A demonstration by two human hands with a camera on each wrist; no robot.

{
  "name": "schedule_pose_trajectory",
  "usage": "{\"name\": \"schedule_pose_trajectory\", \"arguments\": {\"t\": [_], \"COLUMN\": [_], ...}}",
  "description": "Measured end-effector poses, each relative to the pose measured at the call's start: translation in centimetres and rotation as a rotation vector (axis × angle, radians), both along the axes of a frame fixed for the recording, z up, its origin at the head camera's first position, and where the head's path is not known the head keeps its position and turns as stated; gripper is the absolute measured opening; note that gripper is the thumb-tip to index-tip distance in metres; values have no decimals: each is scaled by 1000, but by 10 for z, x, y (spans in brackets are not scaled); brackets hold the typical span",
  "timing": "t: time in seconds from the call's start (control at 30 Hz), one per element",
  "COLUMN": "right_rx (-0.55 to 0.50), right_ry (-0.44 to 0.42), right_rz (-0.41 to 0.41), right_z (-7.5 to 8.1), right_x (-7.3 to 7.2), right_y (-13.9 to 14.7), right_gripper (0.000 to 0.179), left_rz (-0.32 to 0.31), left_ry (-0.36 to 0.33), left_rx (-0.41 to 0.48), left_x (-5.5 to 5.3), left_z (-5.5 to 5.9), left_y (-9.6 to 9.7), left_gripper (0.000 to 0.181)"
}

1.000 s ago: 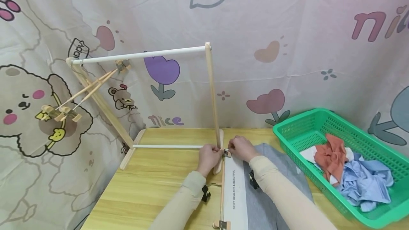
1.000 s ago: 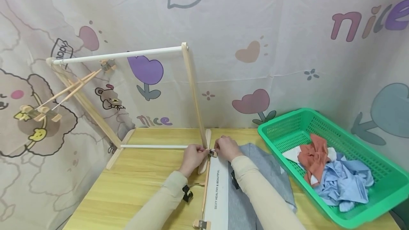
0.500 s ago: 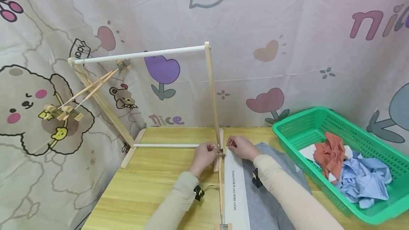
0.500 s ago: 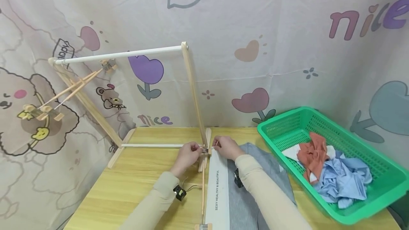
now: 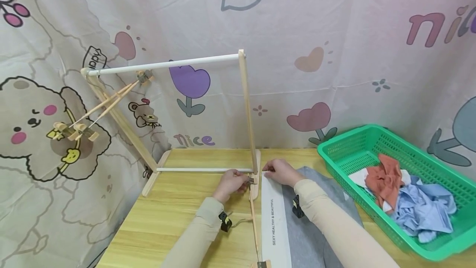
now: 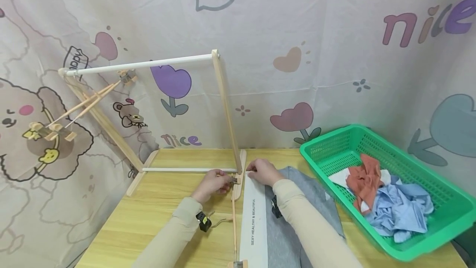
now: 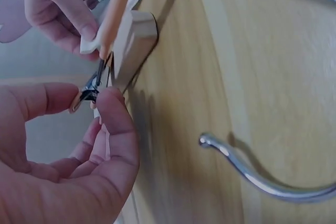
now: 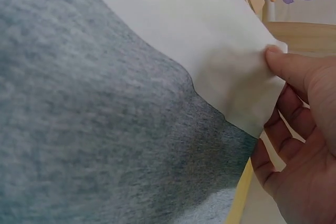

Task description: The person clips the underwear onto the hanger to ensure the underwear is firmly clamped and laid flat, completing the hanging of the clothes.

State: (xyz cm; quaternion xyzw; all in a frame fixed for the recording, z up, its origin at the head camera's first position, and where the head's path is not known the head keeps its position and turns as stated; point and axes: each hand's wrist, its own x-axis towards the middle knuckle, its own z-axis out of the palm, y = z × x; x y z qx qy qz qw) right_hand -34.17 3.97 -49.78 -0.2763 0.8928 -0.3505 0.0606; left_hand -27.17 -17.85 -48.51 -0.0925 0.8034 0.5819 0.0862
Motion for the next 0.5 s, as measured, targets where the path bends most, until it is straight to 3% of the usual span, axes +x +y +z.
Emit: {"name": "schedule_pose_trajectory", "arguments": {"t": [0.23,0.5], "right_rx": [-6,-31], "right_ry": [-19,-37], "right_rz": [-30,-42], "right_z": [-3,-1], "right_x": [0,-2], "right_y": [2,3], "right_gripper": [9,10], "left_rz": [-91,-159], "left_ry": [-75,-121], "left_rx": [12,88], "left_x": [-4,-5], "left_z": [-10,-10], "left_y": [-7,-15], "left_gripper": [28,33]}}
